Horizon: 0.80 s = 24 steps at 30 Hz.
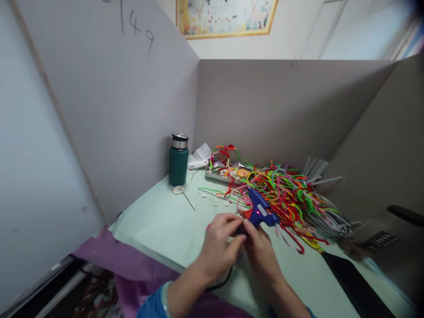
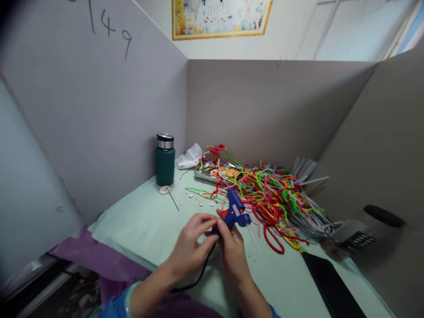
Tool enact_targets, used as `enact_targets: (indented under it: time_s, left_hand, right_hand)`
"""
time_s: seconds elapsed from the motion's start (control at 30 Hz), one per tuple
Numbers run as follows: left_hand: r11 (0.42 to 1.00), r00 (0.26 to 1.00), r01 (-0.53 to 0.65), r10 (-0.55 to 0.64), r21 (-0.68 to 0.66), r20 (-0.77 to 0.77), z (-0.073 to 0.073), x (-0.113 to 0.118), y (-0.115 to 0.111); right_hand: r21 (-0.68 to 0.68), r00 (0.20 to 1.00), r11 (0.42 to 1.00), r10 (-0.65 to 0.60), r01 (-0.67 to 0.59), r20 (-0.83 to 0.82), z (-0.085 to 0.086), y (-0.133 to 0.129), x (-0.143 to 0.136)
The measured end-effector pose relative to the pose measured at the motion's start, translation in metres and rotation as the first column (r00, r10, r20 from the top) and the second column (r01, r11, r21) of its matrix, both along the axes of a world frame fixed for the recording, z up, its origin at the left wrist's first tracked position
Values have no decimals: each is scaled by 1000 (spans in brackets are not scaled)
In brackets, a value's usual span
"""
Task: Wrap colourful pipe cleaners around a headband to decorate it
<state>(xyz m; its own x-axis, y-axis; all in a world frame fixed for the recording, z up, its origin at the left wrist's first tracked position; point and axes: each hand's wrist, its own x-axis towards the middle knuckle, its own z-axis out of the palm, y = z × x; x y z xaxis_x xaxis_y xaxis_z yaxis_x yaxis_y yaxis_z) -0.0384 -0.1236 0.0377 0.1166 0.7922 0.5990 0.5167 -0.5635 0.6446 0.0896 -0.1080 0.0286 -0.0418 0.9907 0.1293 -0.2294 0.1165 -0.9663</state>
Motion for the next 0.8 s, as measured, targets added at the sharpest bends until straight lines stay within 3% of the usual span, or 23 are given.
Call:
enact_targets:
  time_s: [0.1, 0.17, 0.33, 0.4, 0.47, 0.53, 0.63, 0.7, 0.8]
  left_hand:
    - [972, 972, -224, 229, -73, 59, -6, -31, 23]
    - [934, 948, -317, 308, -164, -79, -12, -47, 42]
    - [934, 870, -251, 101, -256, -482, -23, -42, 68]
    - [926, 833, -238, 39, -293, -552, -24, -34, 71]
    - [919, 840, -249, 49, -304, -540, -24, -29, 73]
    - [923, 905, -244, 107, -298, -411, -23, -29, 77]
    - [943, 994, -97, 106, -318, 12, -20, -34, 85]
    - [954, 958, 28, 60, -299, 282, -17, -39, 90]
    - [976, 888, 44, 59, -213, 457, -14, -45, 94]
  right_hand:
    - [-15, 998, 999, 28, -29, -57, -8, -7, 25]
    - [-5, 998, 999, 40, -40, -55, -12, -11, 35]
    - [-21, 994, 997, 74, -76, -79, -15, -11, 40]
    - [-27, 993, 996, 88, -90, -81, -15, -8, 39]
    - [-38, 995, 995, 85, -87, -53, -14, -3, 37]
    - [-34, 997, 997, 67, -69, -32, -14, 4, 35]
    - [30, 1000, 999, 24, -24, -9, -12, 16, 31]
    - [93, 1000, 996, 4, -7, 26, -9, 24, 27]
    - [144, 995, 989, 7, -22, 104, -2, 31, 22]
